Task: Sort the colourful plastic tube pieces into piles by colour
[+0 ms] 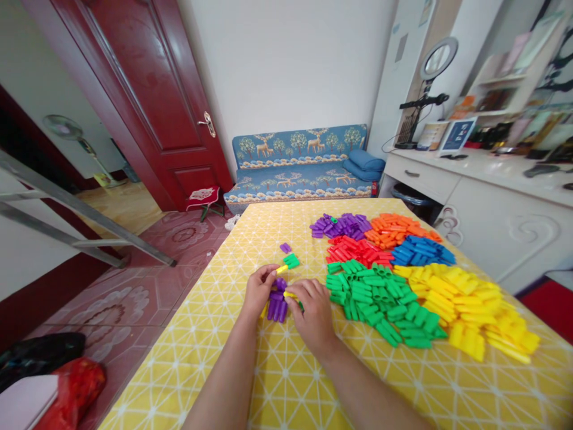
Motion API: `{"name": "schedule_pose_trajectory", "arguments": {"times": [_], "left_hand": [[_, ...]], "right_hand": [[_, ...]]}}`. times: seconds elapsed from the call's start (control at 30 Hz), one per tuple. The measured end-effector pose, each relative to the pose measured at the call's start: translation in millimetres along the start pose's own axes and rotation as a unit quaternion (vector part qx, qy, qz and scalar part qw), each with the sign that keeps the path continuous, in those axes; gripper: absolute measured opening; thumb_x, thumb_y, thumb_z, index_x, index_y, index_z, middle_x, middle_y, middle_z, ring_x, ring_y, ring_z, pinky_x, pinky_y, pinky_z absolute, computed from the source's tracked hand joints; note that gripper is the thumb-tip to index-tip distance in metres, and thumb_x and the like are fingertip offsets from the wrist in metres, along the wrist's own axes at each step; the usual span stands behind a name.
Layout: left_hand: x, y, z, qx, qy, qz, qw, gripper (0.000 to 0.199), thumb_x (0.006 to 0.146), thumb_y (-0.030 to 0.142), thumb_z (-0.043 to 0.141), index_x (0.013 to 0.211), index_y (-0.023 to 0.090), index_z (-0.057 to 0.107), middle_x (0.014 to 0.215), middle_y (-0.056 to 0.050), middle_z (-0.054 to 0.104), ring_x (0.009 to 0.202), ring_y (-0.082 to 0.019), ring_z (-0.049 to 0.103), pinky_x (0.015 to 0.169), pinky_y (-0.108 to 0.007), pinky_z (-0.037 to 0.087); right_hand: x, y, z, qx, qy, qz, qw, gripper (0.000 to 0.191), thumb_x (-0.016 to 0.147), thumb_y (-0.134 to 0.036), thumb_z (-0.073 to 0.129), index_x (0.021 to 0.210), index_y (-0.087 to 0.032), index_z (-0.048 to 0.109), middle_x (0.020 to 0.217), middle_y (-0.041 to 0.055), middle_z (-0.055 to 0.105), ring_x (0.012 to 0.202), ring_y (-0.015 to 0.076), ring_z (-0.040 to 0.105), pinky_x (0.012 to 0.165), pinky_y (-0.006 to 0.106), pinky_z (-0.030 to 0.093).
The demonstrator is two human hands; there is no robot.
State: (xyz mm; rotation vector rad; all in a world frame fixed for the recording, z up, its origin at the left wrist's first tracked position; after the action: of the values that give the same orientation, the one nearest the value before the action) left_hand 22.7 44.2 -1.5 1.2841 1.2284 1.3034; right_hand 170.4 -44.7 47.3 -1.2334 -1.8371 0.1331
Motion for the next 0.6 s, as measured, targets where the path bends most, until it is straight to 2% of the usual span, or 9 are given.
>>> {"name": "schedule_pose_trajectory", "arguments": {"times": [0.1,0.2,0.3,0.4,0.5,0.6], "left_hand": [[0.7,-0.6,-0.4,-0.008,0.002,-0.008,1.000,0.038,0.070,0.042,0.070,0.095,0.013,0.070,0.074,-0.002,0.067,0.062,-0.014,0.059,0.056,-0.024,0.049],[2.2,-2.9,-1.2,-0.012,0.004,-0.013,1.000,0.041,0.068,0.043,0.072,0.095,0.013,0.070,0.069,-0.001,0.065,0.059,-0.013,0.057,0.055,-0.023,0.048],[3.9,-4.4,-2.0,-0.007,0.007,-0.004,1.000,0.040,0.067,0.042,0.072,0.094,0.013,0.071,0.069,-0.002,0.065,0.060,-0.013,0.057,0.056,-0.023,0.048],[4.9,-5.4,-2.1,0.003,0.009,0.001,1.000,0.040,0.068,0.042,0.071,0.094,0.013,0.071,0.073,-0.003,0.067,0.061,-0.014,0.058,0.056,-0.023,0.047],[5.1,-6.0,-1.1,0.019,0.009,0.000,1.000,0.040,0.069,0.042,0.069,0.096,0.012,0.071,0.072,-0.003,0.067,0.059,-0.013,0.057,0.053,-0.023,0.046],[4.8,-5.9,-0.4,0.026,0.010,0.001,1.000,0.040,0.069,0.042,0.069,0.096,0.012,0.071,0.070,-0.003,0.067,0.057,-0.013,0.057,0.052,-0.022,0.045]], "right_hand": [[-1.6,2.1,-3.4,0.040,0.027,-0.005,0.999,0.011,0.091,-0.026,0.056,0.097,-0.023,0.065,0.094,0.0033,0.068,0.092,0.0205,0.057,0.082,0.036,0.042],[1.1,18.0,-25.0,0.070,0.079,0.028,0.994,0.010,0.089,-0.027,0.058,0.095,-0.022,0.064,0.090,0.0023,0.069,0.085,0.0185,0.061,0.079,0.033,0.045],[7.8,50.0,-75.9,0.031,0.142,0.047,0.988,0.014,0.089,-0.033,0.058,0.094,-0.022,0.066,0.087,0.0021,0.070,0.083,0.0184,0.062,0.078,0.033,0.047],[11.7,95.1,-144.7,-0.101,0.196,0.041,0.975,0.022,0.089,-0.041,0.057,0.092,-0.022,0.069,0.090,0.0041,0.071,0.085,0.0204,0.063,0.083,0.036,0.046],[10.7,146.2,-198.1,-0.274,0.172,0.070,0.944,0.027,0.089,-0.042,0.053,0.089,-0.021,0.071,0.091,0.0073,0.072,0.088,0.0252,0.062,0.082,0.040,0.042],[5.0,185.9,-225.4,-0.387,0.127,0.112,0.906,0.027,0.087,-0.039,0.051,0.088,-0.022,0.072,0.093,0.0086,0.072,0.088,0.0284,0.059,0.079,0.043,0.038]]}}
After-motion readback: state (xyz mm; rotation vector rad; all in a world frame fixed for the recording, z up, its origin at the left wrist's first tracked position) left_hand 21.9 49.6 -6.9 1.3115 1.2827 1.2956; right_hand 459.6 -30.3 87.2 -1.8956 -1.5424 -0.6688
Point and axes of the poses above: each hand's wrist, its own x-axis towards the middle knuckle, its own z-axis out of the palm, y = z × x, the point moved 6 cm from there along x, towards the middle knuckle
